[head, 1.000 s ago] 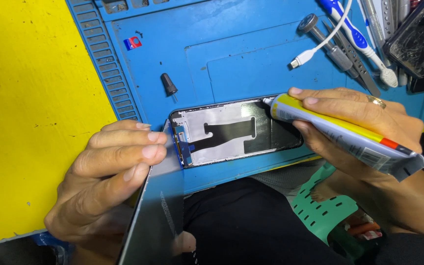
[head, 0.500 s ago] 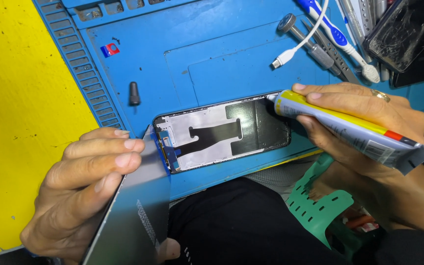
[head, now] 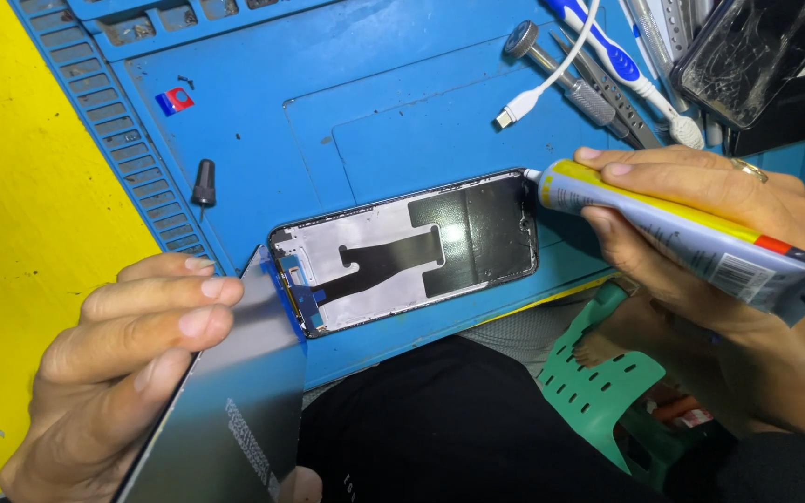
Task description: Applying adhesive to a mobile phone frame and pressing the replacement screen into place to complete a repair.
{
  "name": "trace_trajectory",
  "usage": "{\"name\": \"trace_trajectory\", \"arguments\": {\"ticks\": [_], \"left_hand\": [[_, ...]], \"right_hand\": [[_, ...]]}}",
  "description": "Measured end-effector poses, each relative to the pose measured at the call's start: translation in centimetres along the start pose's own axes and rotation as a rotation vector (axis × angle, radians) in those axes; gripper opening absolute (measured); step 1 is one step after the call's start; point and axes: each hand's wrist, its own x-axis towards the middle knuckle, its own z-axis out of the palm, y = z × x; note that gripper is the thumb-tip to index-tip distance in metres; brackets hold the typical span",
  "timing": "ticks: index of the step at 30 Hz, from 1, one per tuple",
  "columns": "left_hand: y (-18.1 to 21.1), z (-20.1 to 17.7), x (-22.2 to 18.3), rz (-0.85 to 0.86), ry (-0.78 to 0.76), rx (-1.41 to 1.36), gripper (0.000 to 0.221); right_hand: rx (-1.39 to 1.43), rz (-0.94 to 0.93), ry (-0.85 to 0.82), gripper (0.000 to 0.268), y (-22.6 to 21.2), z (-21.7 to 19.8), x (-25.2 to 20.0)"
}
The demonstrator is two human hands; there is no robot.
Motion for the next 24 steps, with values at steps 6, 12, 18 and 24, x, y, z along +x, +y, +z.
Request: {"name": "trace_trajectory", "arguments": {"ticks": [6,12,18,24], "left_hand": [[0.1,-0.2,-0.2,-0.031,-0.005,-0.004,0.031],[-1.4,-1.5,-0.5,0.047,-0.11,0.026,0.043],[-0.6,-1.1,-0.7,-0.012,-0.075,0.019,0.032],[-2.0,-1.2,-1.5,-0.024,-0.058,0.01,0.025]], "right_hand": [[-0.007,0.012,0.065,0.039,-1.7,-0.5,0.7],[-0.037,-0.039,0.15,0.033,-2.1,-0.2,0.4],[-0.096,0.052,0.091,0.034,-2.2,-0.5,-0.2],[-0.123,0.052,0.104,0.034,-2.7,0.0,-0.3]]}}
